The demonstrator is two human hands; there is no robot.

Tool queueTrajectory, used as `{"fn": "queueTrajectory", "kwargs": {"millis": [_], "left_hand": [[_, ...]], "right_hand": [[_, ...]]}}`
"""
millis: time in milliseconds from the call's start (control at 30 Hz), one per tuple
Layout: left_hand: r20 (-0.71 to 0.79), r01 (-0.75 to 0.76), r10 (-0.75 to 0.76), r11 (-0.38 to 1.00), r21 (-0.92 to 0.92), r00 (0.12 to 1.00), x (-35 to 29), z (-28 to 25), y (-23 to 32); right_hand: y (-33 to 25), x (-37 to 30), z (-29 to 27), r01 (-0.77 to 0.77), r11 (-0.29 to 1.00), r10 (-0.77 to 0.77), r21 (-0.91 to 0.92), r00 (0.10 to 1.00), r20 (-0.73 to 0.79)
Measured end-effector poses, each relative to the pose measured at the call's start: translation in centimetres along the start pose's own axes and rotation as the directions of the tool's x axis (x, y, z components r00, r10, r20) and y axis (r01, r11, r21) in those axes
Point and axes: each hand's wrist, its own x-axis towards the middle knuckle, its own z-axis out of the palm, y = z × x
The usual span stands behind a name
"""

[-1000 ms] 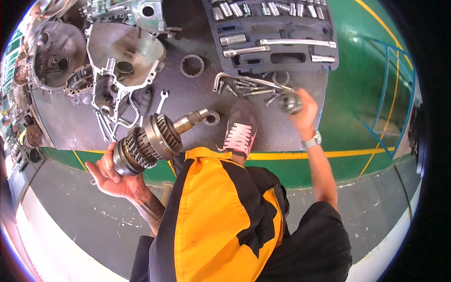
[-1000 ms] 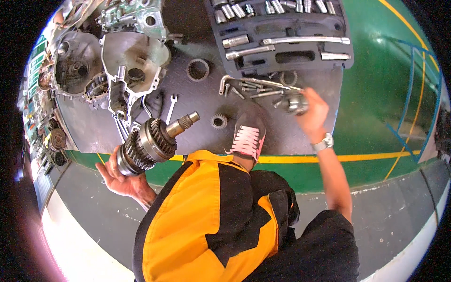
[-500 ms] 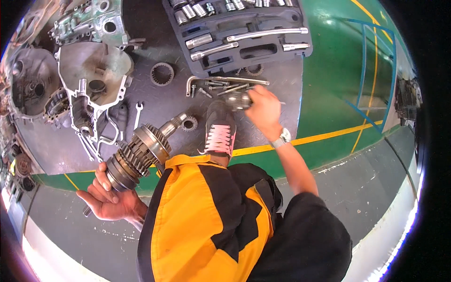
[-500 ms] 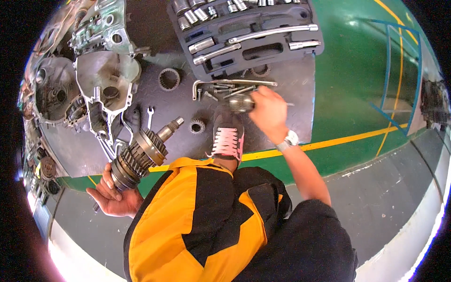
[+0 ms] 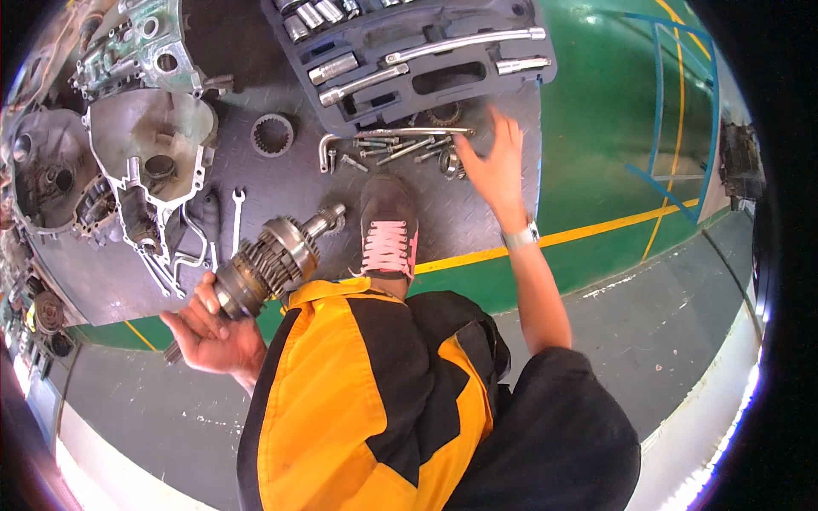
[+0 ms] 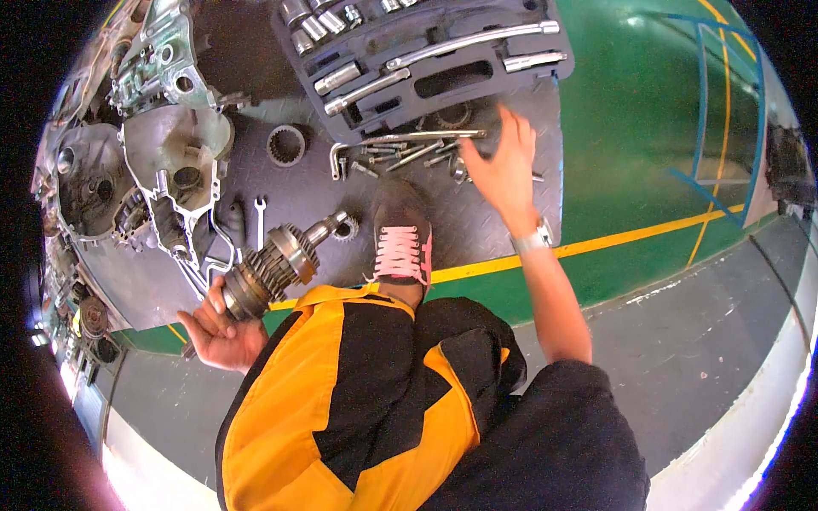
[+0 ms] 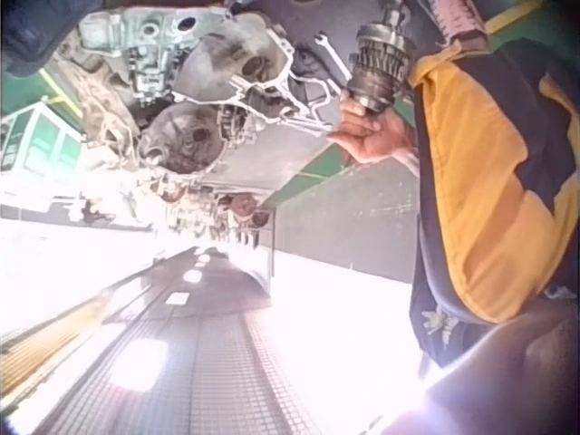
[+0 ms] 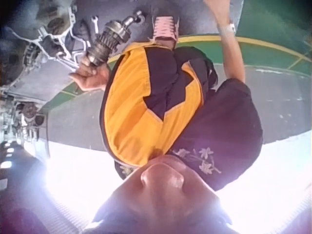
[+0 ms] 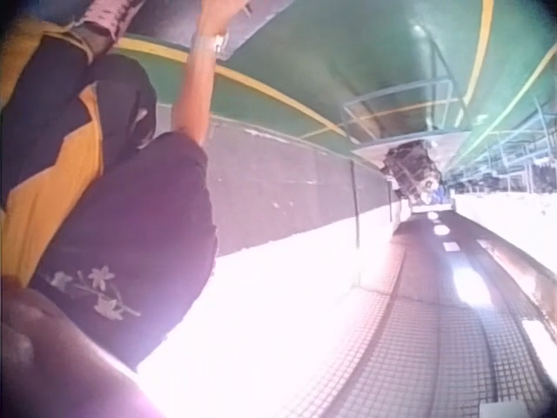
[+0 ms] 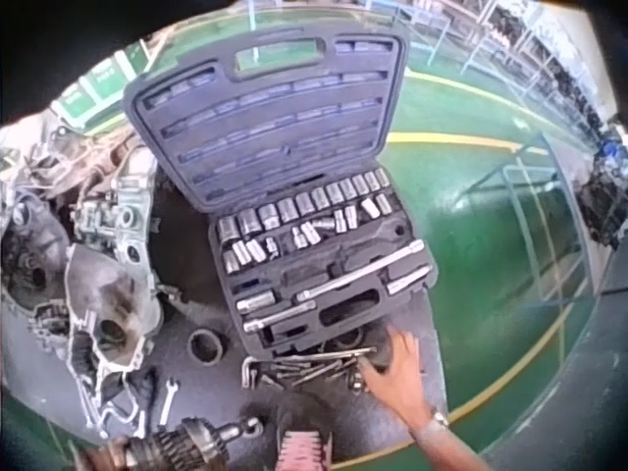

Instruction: The recorder is disassembling a transmission by removing gears and shafts.

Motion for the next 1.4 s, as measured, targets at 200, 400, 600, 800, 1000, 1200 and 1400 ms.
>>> {"fn": "queueTrajectory", "kwargs": {"millis": [200,400,600,800,1000,1200,1400], "left_hand": [[-0.046,0.002,-0.003,1.0,-0.026,0.999,0.1,-0.5,-1.0],[-0.177,0.002,0.013,0.996,0.087,0.984,0.4,-3.4,-0.1],[-0.095,-0.103,0.131,0.96,0.259,0.987,-0.1,-4.5,-1.5],[-0.05,-0.089,0.109,0.95,0.301,0.993,-0.3,-5.4,-4.5],[-0.036,-0.091,0.109,0.938,0.335,0.993,-0.3,-5.0,-4.6],[-0.13,-0.011,0.05,0.959,0.282,0.99,0.9,-5.8,-4.1],[-0.132,-0.024,0.055,0.974,0.227,0.99,0.7,-6.7,-4.4]], "right_hand": [[-2.0,2.9,3.7,-0.232,0.969,0.241,0.082,0.96,-0.143],[-1.9,2.2,0.3,-0.129,0.986,0.148,0.109,0.972,-0.185],[-2.6,-1.2,-4.1,0.022,0.977,-0.057,0.212,0.985,0.161],[-2.6,-0.3,-2.0,0.164,0.985,-0.174,0.059,0.918,0.357],[-2.7,0.0,-1.4,0.26,0.964,-0.216,-0.06,0.892,0.397],[-1.7,-1.2,-0.8,0.33,0.938,-0.248,-0.109,0.855,0.456],[1.8,-2.6,0.9,0.539,0.842,-0.528,0.019,0.818,0.228]]}}
